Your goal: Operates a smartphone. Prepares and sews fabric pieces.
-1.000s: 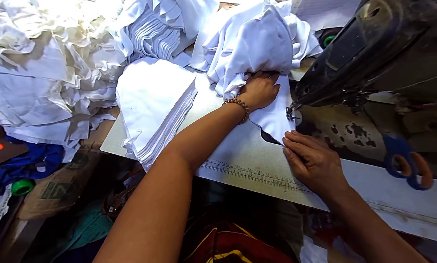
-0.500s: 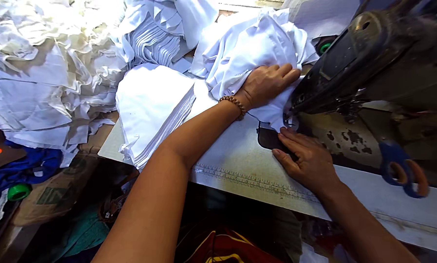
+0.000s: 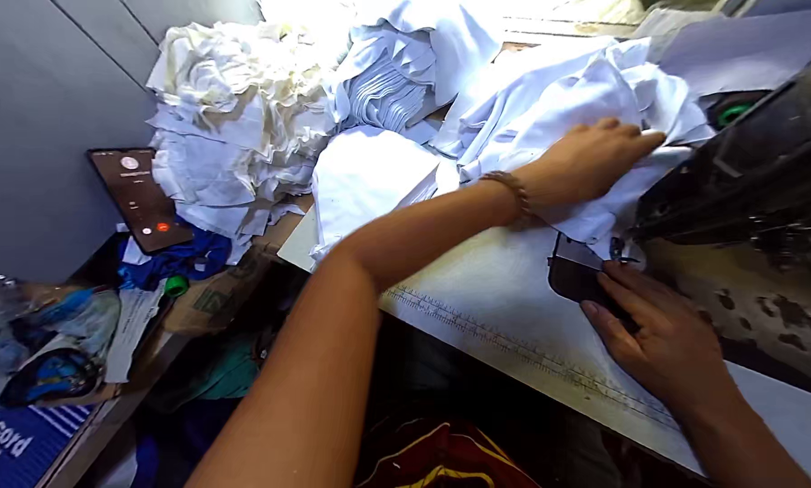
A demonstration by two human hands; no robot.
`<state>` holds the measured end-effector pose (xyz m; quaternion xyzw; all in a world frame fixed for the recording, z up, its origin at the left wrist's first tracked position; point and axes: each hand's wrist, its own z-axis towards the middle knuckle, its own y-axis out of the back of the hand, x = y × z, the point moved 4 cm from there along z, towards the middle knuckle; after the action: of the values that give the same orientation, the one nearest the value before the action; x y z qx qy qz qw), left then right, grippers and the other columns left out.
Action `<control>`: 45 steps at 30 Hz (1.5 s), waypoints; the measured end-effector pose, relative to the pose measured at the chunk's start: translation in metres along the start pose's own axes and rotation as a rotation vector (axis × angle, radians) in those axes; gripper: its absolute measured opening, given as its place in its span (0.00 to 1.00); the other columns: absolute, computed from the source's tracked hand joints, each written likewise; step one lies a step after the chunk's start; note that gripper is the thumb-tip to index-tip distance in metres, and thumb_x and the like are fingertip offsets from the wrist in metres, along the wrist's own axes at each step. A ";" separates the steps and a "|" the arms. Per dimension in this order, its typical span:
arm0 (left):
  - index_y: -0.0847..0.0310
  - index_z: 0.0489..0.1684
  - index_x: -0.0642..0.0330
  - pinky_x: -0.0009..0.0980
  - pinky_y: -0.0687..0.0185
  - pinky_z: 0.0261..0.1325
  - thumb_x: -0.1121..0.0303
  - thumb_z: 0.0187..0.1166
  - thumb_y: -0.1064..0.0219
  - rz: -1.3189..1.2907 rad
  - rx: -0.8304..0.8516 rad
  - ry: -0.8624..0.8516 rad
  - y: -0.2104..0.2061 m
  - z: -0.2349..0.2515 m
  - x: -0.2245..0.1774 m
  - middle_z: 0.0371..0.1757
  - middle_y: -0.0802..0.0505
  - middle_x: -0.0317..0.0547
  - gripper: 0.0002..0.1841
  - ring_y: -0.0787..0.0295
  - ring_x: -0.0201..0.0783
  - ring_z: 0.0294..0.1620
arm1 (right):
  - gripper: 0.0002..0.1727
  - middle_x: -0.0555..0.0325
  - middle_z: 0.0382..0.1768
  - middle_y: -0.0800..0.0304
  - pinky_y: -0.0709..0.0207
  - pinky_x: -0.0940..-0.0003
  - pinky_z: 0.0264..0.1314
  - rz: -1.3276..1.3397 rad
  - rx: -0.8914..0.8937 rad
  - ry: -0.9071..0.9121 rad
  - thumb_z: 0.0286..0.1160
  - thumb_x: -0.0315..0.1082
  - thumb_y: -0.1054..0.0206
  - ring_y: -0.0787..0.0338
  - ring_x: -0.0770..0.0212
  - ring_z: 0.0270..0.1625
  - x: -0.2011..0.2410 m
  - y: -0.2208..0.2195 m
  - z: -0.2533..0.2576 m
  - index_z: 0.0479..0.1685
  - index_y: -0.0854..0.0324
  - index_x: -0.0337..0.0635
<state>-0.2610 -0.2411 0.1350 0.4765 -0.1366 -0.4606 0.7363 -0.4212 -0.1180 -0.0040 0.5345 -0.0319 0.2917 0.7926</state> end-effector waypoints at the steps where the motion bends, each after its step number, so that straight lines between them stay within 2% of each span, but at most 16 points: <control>1: 0.10 0.56 0.68 0.46 0.22 0.71 0.84 0.77 0.44 -0.044 -0.071 -0.071 0.002 0.003 0.022 0.54 0.06 0.59 0.18 0.12 0.54 0.64 | 0.36 0.36 0.73 0.17 0.34 0.32 0.79 0.015 -0.004 0.000 0.86 0.59 0.50 0.20 0.34 0.78 0.000 0.000 0.000 0.67 0.14 0.34; 3: 0.10 0.43 0.69 0.43 0.18 0.63 0.85 0.74 0.42 0.008 -0.034 -0.099 0.035 0.002 0.064 0.48 0.06 0.55 0.12 0.09 0.48 0.57 | 0.34 0.34 0.70 0.15 0.32 0.32 0.77 0.033 -0.024 0.006 0.85 0.57 0.47 0.18 0.33 0.75 0.001 0.000 0.000 0.62 0.12 0.34; 4: 0.12 0.41 0.70 0.45 0.18 0.62 0.83 0.75 0.42 0.083 0.044 -0.025 0.050 -0.006 0.088 0.48 0.07 0.56 0.11 0.09 0.50 0.57 | 0.32 0.34 0.68 0.13 0.30 0.32 0.75 0.037 -0.039 0.015 0.85 0.55 0.46 0.16 0.33 0.73 0.003 0.000 0.001 0.59 0.11 0.34; 6: 0.12 0.48 0.70 0.54 0.21 0.68 0.80 0.78 0.42 0.175 0.343 0.190 0.063 -0.032 0.138 0.53 0.07 0.60 0.12 0.11 0.55 0.61 | 0.29 0.35 0.63 0.10 0.27 0.34 0.72 0.031 -0.063 0.034 0.84 0.53 0.44 0.13 0.34 0.68 0.006 0.001 0.001 0.52 0.09 0.34; 8: 0.12 0.56 0.70 0.57 0.25 0.71 0.80 0.80 0.41 0.181 0.592 0.299 0.059 -0.063 0.169 0.57 0.08 0.63 0.14 0.13 0.59 0.64 | 0.27 0.35 0.59 0.08 0.25 0.36 0.68 0.016 -0.092 0.059 0.84 0.50 0.44 0.11 0.34 0.64 0.008 0.003 0.000 0.47 0.08 0.33; 10: 0.12 0.58 0.69 0.55 0.25 0.71 0.80 0.81 0.41 0.164 0.650 0.295 0.054 -0.081 0.189 0.56 0.07 0.63 0.14 0.12 0.59 0.63 | 0.25 0.37 0.57 0.08 0.23 0.38 0.66 0.003 -0.109 0.072 0.85 0.47 0.44 0.10 0.35 0.62 0.008 0.004 -0.001 0.45 0.08 0.34; 15: 0.11 0.49 0.71 0.50 0.24 0.70 0.77 0.79 0.34 0.077 0.489 0.231 0.057 -0.093 0.198 0.51 0.08 0.62 0.09 0.12 0.56 0.60 | 0.25 0.37 0.57 0.08 0.24 0.38 0.67 -0.010 -0.107 0.054 0.85 0.46 0.45 0.10 0.35 0.62 0.009 0.004 -0.004 0.45 0.08 0.33; 19: 0.08 0.38 0.69 0.48 0.19 0.68 0.77 0.78 0.33 0.080 0.222 0.070 0.062 -0.106 0.192 0.49 0.04 0.57 0.07 0.07 0.52 0.57 | 0.25 0.36 0.56 0.07 0.23 0.39 0.67 -0.017 -0.113 0.062 0.85 0.45 0.45 0.10 0.35 0.62 0.011 0.005 -0.002 0.44 0.08 0.33; 23: 0.06 0.35 0.66 0.44 0.15 0.64 0.76 0.78 0.35 0.125 -0.007 -0.016 0.061 -0.125 0.188 0.48 0.03 0.53 0.09 0.05 0.49 0.54 | 0.25 0.36 0.55 0.07 0.23 0.40 0.66 -0.036 -0.109 0.062 0.84 0.46 0.45 0.10 0.35 0.61 0.011 0.005 -0.001 0.43 0.09 0.32; 29: 0.07 0.33 0.67 0.44 0.13 0.58 0.78 0.77 0.36 0.194 -0.082 -0.136 0.055 -0.133 0.187 0.47 0.03 0.56 0.10 0.04 0.54 0.52 | 0.21 0.39 0.50 0.05 0.22 0.41 0.64 -0.079 -0.148 0.181 0.84 0.41 0.43 0.08 0.38 0.59 0.029 0.008 -0.001 0.39 0.08 0.35; 33: 0.10 0.33 0.68 0.47 0.12 0.57 0.77 0.79 0.39 0.251 -0.070 -0.156 0.063 -0.134 0.180 0.48 0.05 0.59 0.10 0.06 0.55 0.55 | 0.18 0.45 0.45 0.03 0.17 0.47 0.58 0.087 -0.037 0.263 0.81 0.40 0.41 0.06 0.45 0.53 0.071 0.007 0.021 0.37 0.07 0.37; 35: 0.12 0.44 0.73 0.50 0.16 0.69 0.75 0.85 0.41 0.239 -0.105 -0.073 0.080 -0.139 0.176 0.57 0.07 0.64 0.12 0.09 0.59 0.64 | 0.17 0.46 0.44 0.03 0.14 0.51 0.57 0.207 0.016 0.257 0.79 0.39 0.39 0.05 0.47 0.51 0.092 0.001 0.038 0.41 0.07 0.36; 38: 0.18 0.59 0.77 0.54 0.34 0.86 0.71 0.90 0.45 0.192 -0.220 0.082 0.111 -0.157 0.177 0.67 0.11 0.68 0.16 0.21 0.62 0.79 | 0.14 0.47 0.45 0.04 0.14 0.54 0.58 0.378 0.054 0.218 0.76 0.35 0.34 0.05 0.51 0.51 0.120 -0.019 0.062 0.44 0.07 0.34; 41: 0.23 0.57 0.82 0.51 0.33 0.84 0.70 0.92 0.48 0.260 -0.436 0.155 0.148 -0.181 0.175 0.62 0.11 0.73 0.17 0.20 0.63 0.76 | 0.14 0.44 0.50 0.06 0.15 0.52 0.61 0.498 0.086 0.212 0.77 0.34 0.31 0.07 0.50 0.55 0.153 -0.040 0.090 0.53 0.10 0.33; 43: 0.27 0.55 0.84 0.48 0.29 0.81 0.70 0.92 0.47 0.343 -0.604 0.105 0.172 -0.194 0.173 0.58 0.12 0.75 0.17 0.18 0.59 0.72 | 0.24 0.40 0.57 0.09 0.17 0.50 0.66 0.575 0.030 0.178 0.73 0.39 0.26 0.10 0.46 0.62 0.179 -0.052 0.107 0.63 0.15 0.31; 45: 0.29 0.56 0.86 0.47 0.28 0.80 0.70 0.92 0.47 0.436 -0.708 0.058 0.200 -0.204 0.160 0.59 0.14 0.76 0.18 0.18 0.57 0.72 | 0.45 0.34 0.72 0.18 0.27 0.45 0.79 0.665 -0.034 0.120 0.62 0.50 0.18 0.20 0.40 0.76 0.207 -0.056 0.120 0.78 0.26 0.31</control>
<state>0.0658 -0.2288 0.1589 0.1667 -0.0467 -0.2989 0.9385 -0.1906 -0.1480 0.0760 0.4635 -0.1628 0.5645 0.6633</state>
